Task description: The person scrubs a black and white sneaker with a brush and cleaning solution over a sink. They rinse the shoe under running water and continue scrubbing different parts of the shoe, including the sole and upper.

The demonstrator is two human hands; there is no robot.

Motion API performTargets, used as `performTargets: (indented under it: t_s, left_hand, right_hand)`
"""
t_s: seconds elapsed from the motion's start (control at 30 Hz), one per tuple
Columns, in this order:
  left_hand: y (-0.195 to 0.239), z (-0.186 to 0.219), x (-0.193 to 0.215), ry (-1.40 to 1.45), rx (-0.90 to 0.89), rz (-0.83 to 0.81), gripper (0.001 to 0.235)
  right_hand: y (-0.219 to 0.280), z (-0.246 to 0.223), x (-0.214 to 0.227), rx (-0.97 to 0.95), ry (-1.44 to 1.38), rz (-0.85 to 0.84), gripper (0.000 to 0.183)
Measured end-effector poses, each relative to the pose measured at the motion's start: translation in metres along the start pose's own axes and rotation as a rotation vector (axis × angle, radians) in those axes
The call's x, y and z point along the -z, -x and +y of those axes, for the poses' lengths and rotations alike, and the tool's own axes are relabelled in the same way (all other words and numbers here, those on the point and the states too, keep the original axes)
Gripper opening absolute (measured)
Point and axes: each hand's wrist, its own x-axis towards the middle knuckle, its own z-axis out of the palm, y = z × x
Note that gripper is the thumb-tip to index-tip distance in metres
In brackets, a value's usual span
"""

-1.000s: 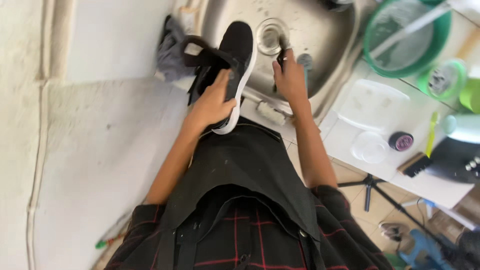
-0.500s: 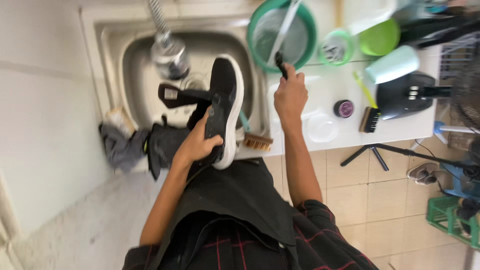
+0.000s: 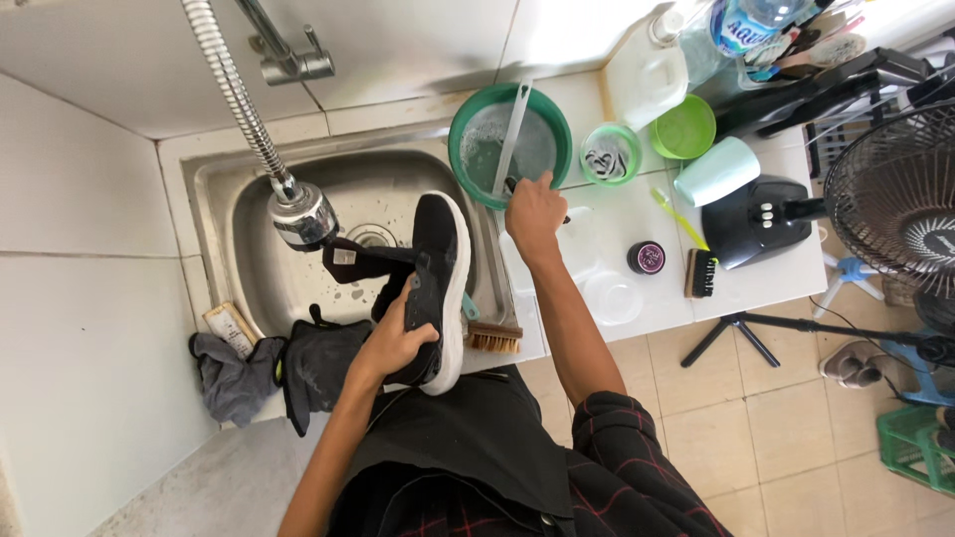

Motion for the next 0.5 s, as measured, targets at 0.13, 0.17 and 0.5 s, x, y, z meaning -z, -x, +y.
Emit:
performTargets:
  t_s: [0.13, 0.17, 0.5]
  left_hand:
    - [0.005, 0.001, 0.002, 0.061, -0.005, 0.014, 0.099]
    - [0.009, -0.01, 0.006, 0.054, 0.006, 0.061, 0.098]
    - [0.114, -0.113, 0.08, 0.157, 0.142, 0.57, 0.079]
  right_hand:
    - [0.001, 0.0, 0.01, 0.012, -0.022, -0.048, 0.012]
    - [0.004, 0.003, 0.013, 0.006, -0.032, -0.044, 0.014]
    - [0.137, -0.04, 0.042, 0.707, -0.548, -0.003, 0.038]
